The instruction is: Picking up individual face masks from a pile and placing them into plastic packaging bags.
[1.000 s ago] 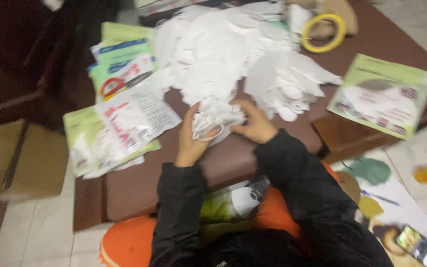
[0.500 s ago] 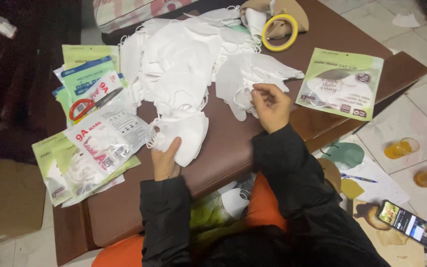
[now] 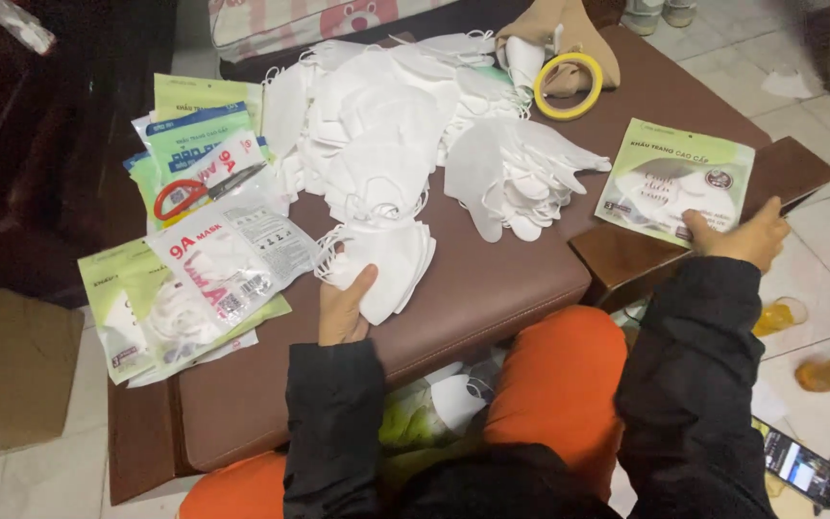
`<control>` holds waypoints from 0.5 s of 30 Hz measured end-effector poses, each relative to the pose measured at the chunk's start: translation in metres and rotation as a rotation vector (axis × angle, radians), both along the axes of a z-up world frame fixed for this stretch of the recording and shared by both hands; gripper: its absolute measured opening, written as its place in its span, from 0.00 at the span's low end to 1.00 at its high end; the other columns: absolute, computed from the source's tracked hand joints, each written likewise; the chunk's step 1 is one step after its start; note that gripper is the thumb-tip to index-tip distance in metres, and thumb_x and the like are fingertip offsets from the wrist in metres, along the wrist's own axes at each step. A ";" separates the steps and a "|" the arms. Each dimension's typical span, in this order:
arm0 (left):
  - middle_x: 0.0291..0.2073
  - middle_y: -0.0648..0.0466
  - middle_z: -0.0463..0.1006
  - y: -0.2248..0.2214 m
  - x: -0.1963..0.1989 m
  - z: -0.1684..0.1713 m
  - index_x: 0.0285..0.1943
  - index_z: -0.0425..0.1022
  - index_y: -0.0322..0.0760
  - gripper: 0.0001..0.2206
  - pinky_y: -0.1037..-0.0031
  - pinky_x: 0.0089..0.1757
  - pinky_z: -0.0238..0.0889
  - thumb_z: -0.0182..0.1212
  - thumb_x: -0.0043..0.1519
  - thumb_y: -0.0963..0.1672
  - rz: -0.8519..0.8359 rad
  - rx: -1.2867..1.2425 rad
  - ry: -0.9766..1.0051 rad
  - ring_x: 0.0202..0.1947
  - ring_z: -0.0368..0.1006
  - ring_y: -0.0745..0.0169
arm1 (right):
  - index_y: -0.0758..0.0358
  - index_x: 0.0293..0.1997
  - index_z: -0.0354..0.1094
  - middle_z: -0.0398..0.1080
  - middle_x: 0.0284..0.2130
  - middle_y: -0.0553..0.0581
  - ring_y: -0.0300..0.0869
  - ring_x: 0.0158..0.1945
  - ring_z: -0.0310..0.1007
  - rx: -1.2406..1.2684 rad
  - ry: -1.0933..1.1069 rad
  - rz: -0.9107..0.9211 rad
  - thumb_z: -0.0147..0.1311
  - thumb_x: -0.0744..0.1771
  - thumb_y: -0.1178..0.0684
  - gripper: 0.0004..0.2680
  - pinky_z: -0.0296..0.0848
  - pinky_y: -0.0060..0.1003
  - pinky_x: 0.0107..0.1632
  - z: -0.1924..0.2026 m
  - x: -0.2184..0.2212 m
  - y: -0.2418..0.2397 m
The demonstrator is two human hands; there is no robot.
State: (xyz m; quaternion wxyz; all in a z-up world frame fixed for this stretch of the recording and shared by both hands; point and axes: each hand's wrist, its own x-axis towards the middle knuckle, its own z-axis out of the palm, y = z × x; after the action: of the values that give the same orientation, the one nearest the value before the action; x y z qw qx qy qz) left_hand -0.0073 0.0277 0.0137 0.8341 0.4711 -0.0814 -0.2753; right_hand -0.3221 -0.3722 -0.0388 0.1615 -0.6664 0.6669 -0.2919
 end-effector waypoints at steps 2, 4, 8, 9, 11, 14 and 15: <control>0.63 0.47 0.73 0.001 0.000 -0.004 0.70 0.64 0.35 0.35 0.61 0.61 0.64 0.70 0.49 0.38 -0.001 0.006 0.012 0.63 0.69 0.53 | 0.69 0.68 0.55 0.63 0.59 0.73 0.64 0.58 0.65 -0.022 -0.037 0.018 0.76 0.62 0.42 0.34 0.66 0.58 0.56 -0.026 -0.014 -0.026; 0.63 0.48 0.73 0.000 0.002 0.000 0.70 0.64 0.36 0.35 0.60 0.61 0.64 0.70 0.48 0.38 0.002 0.004 0.011 0.63 0.69 0.53 | 0.71 0.63 0.64 0.71 0.55 0.69 0.60 0.54 0.72 -0.051 -0.088 0.042 0.77 0.62 0.44 0.29 0.69 0.52 0.54 -0.048 -0.023 -0.053; 0.63 0.47 0.73 0.005 0.000 0.003 0.68 0.66 0.35 0.35 0.60 0.62 0.64 0.71 0.48 0.39 -0.010 -0.024 0.025 0.64 0.69 0.51 | 0.61 0.46 0.76 0.75 0.35 0.57 0.43 0.32 0.74 -0.093 -0.411 0.191 0.67 0.68 0.48 0.09 0.74 0.42 0.31 -0.048 -0.034 -0.061; 0.62 0.47 0.74 0.006 0.001 0.002 0.68 0.66 0.35 0.34 0.59 0.61 0.65 0.71 0.48 0.39 -0.009 -0.055 0.036 0.63 0.69 0.51 | 0.55 0.46 0.73 0.70 0.31 0.50 0.37 0.27 0.69 -0.095 -0.629 0.198 0.62 0.70 0.52 0.04 0.73 0.35 0.24 -0.036 -0.033 -0.055; 0.64 0.46 0.72 0.009 0.001 0.003 0.70 0.63 0.35 0.36 0.58 0.62 0.63 0.71 0.49 0.40 0.002 -0.120 0.019 0.65 0.67 0.49 | 0.53 0.52 0.69 0.74 0.37 0.53 0.39 0.30 0.75 -0.102 -0.882 0.276 0.57 0.72 0.54 0.04 0.74 0.34 0.25 0.025 -0.012 -0.003; 0.68 0.44 0.66 0.020 0.004 -0.004 0.74 0.56 0.36 0.39 0.53 0.64 0.58 0.71 0.53 0.42 -0.062 -0.296 -0.052 0.69 0.61 0.44 | 0.57 0.60 0.65 0.77 0.48 0.60 0.43 0.33 0.80 -0.155 -1.200 0.417 0.55 0.73 0.51 0.09 0.75 0.33 0.25 0.080 0.021 0.057; 0.71 0.43 0.62 0.024 0.006 -0.007 0.76 0.52 0.36 0.40 0.49 0.66 0.54 0.71 0.56 0.44 -0.137 -0.411 -0.107 0.71 0.57 0.40 | 0.62 0.62 0.65 0.78 0.52 0.64 0.45 0.32 0.78 -0.213 -1.265 0.483 0.59 0.71 0.47 0.15 0.76 0.35 0.25 0.094 0.032 0.073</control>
State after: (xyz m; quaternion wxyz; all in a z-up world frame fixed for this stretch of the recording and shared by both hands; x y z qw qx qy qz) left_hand -0.0017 0.0518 0.0068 0.8863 0.2986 -0.2118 -0.2837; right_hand -0.2905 -0.2994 0.0552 0.5141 -0.5100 0.2445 -0.6448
